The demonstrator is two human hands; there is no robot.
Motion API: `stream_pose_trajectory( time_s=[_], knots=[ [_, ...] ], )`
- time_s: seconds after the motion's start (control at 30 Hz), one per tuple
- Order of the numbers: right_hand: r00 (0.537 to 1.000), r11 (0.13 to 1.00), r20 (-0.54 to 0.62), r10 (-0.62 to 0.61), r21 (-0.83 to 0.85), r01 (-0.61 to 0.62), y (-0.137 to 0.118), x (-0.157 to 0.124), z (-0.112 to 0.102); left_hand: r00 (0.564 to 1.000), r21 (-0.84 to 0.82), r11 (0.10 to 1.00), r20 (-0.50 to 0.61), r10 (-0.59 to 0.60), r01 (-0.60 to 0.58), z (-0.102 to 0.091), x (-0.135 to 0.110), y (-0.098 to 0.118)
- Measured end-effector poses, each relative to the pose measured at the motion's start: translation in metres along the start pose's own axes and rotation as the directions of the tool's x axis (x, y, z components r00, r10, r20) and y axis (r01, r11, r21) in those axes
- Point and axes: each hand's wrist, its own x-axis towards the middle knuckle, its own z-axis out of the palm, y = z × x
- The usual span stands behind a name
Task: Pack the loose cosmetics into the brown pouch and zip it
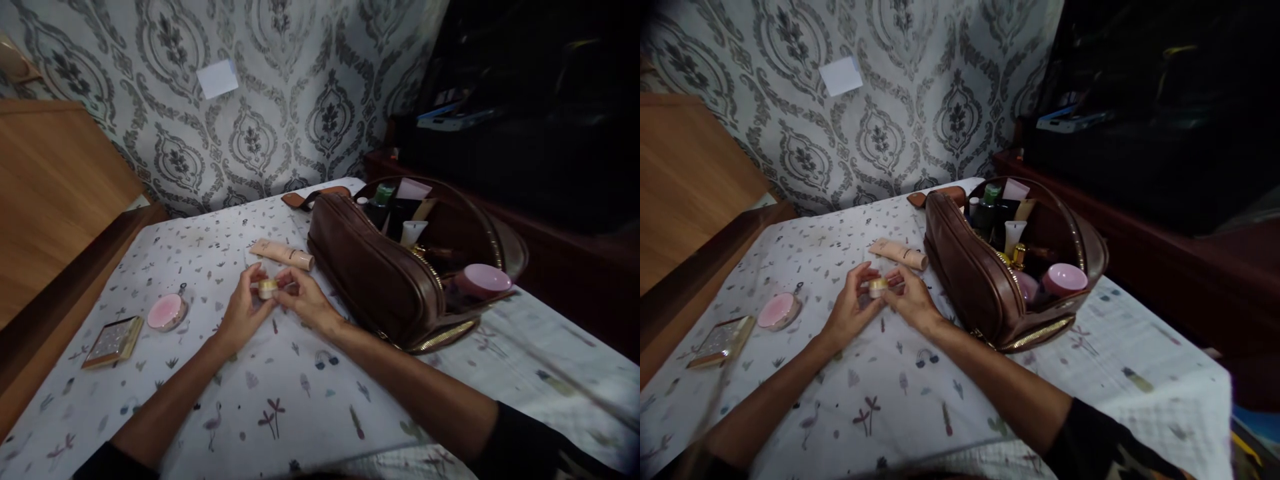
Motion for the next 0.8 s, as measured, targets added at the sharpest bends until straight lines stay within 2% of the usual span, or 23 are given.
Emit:
stream_pose_trajectory(
  time_s=[0.1,0.2,0.27,0.37,0.47,0.6,0.7,0.8],
  knots=[
    [0.999,0.995,0.008,0.051,0.080,-0.052,-0.001,-0.001,0.001,0.999,0.020,0.999,0.022,-0.036,0.035,-0.003,0.002,-0.001],
    [0.999,0.998,0.016,0.043,0.048,-0.044,-0.003,-0.003,0.002,1.000,0.068,0.997,-0.008,0.030,-0.029,-0.003,0.003,0.000],
    [1.000,0.999,0.010,0.001,-0.053,-0.001,-0.006,-0.004,0.002,0.993,0.146,0.984,-0.027,0.111,-0.106,-0.002,0.002,0.002],
    [0.997,0.964,-0.013,-0.073,-0.259,0.067,-0.010,-0.006,0.002,0.969,0.261,0.935,0.013,0.246,-0.241,0.001,-0.001,0.005],
    [0.996,0.936,-0.018,-0.092,-0.343,0.080,-0.013,-0.008,0.001,0.952,0.299,0.905,0.057,0.299,-0.302,0.002,-0.002,0.008],
    [0.997,0.947,-0.018,-0.069,-0.315,0.060,-0.015,-0.008,-0.001,0.978,0.239,0.948,0.022,0.209,-0.208,0.001,-0.002,0.005],
    [0.998,0.949,-0.020,-0.061,-0.310,0.052,-0.015,-0.008,-0.002,0.995,0.163,0.983,0.060,0.074,-0.083,0.000,-0.001,0.002],
    [0.996,0.928,-0.019,-0.091,-0.365,0.078,-0.016,-0.010,0.000,0.997,0.184,0.983,0.073,0.015,-0.028,-0.001,-0.002,0.002]
  ],
)
